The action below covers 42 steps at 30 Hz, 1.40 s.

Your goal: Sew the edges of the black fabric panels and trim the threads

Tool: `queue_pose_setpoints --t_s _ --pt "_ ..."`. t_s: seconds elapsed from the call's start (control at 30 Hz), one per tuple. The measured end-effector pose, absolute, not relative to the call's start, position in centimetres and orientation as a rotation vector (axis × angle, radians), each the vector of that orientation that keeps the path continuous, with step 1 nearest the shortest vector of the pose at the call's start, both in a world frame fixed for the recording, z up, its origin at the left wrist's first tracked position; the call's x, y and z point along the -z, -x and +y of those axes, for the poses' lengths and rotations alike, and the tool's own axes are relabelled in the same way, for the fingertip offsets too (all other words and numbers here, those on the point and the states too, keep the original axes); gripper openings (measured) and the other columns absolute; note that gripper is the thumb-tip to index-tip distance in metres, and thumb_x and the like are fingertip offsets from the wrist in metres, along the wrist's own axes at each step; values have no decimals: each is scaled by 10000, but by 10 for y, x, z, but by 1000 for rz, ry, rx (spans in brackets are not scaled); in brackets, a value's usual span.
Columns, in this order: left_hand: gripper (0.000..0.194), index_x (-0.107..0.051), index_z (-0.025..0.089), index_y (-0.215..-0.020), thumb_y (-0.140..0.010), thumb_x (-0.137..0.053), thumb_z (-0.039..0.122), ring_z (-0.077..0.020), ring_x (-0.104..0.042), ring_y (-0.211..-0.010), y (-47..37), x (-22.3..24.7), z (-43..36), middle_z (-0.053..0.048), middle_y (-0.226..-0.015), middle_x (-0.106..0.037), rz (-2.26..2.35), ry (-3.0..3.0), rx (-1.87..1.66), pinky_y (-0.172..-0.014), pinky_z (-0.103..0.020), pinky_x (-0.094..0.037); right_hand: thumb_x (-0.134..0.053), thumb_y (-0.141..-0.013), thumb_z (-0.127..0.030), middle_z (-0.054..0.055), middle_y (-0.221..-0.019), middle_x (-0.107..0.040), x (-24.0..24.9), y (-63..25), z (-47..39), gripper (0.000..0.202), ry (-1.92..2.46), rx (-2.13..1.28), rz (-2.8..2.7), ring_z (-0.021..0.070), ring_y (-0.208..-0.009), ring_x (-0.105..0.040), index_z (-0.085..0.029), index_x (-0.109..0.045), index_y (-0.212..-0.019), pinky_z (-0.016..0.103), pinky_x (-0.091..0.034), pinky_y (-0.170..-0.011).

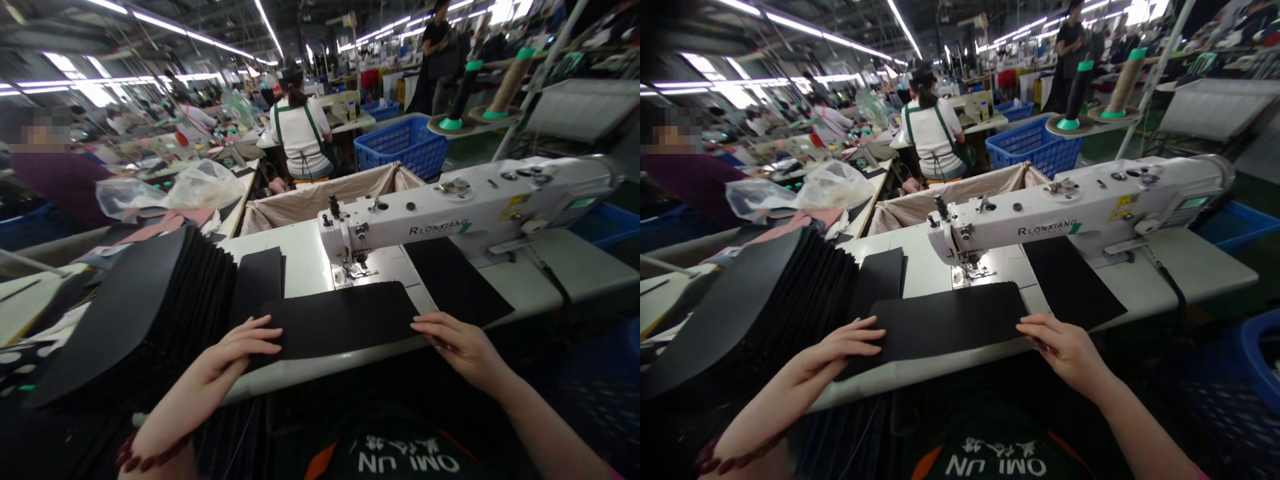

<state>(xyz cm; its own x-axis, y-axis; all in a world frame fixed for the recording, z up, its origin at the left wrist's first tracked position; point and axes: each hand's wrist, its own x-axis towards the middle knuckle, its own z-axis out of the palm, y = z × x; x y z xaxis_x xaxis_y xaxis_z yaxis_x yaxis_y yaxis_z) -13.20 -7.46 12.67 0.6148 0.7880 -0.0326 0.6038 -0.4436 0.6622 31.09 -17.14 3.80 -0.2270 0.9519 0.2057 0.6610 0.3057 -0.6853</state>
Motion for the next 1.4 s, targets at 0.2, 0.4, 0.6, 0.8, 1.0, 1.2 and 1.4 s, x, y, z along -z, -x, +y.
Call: queue_pose_setpoints --t_s 0.2,0.4,0.6,0.8,1.0,1.2,1.4 --pt "288 -622 286 -1129 -964 -398 214 -230 -465 -1273 82 -66 -87 -29 -1309 -563 1210 -2195 -262 -1088 -463 -359 -492 -956 -343 20 -1229 -576 -4 -311 -191 261 1606 -749 -1728 181 -1075 -584 -326 -613 -1186 289 -483 -889" --pt "401 -520 279 -1290 -902 -578 196 -212 -533 -1018 -52 -34 -108 -47 -1075 -578 988 -2329 -329 -916 -369 -458 -472 -947 -455 18 -943 -624 -1 -321 -197 256 1872 -650 -1495 179 -831 -616 -270 -636 -1014 291 -483 -725" --pt "311 -643 320 -1162 -856 -670 270 -223 -541 -915 -123 -8 -107 -30 -990 -600 816 -2460 -348 -813 -384 -421 -400 -971 -460 4 -1016 -642 -5 -313 -211 260 1938 -668 -1444 184 -914 -611 -278 -576 -1028 296 -462 -777" --pt "134 -717 259 -976 -911 -599 252 -162 -599 -880 -120 -2 -95 -17 -919 -644 796 -2086 -511 -800 -292 -452 -421 -961 -456 -29 -785 -625 1 -297 -224 222 2066 -782 -1489 165 -690 -605 -265 -534 -978 284 -407 -611" --pt "131 -709 219 -932 -906 -592 269 -158 -603 -784 -115 -7 -92 -26 -878 -658 849 -1919 -551 -723 -269 -476 -434 -962 -397 -45 -669 -603 -6 -286 -214 178 2052 -767 -1617 156 -599 -588 -253 -515 -895 261 -322 -536" --pt "157 -686 221 -1001 -893 -575 242 -165 -614 -817 -114 -10 -94 -28 -918 -673 834 -1853 -505 -761 -282 -488 -448 -960 -369 -36 -659 -596 -4 -286 -207 216 2054 -715 -1742 151 -572 -572 -235 -456 -791 259 -272 -519" --pt "239 -658 221 -1108 -885 -583 257 -159 -602 -811 -114 -13 -95 -17 -886 -662 824 -1770 -495 -776 -276 -482 -446 -965 -371 -23 -712 -630 2 -282 -199 176 2045 -729 -1786 167 -631 -610 -236 -498 -866 258 -273 -533"
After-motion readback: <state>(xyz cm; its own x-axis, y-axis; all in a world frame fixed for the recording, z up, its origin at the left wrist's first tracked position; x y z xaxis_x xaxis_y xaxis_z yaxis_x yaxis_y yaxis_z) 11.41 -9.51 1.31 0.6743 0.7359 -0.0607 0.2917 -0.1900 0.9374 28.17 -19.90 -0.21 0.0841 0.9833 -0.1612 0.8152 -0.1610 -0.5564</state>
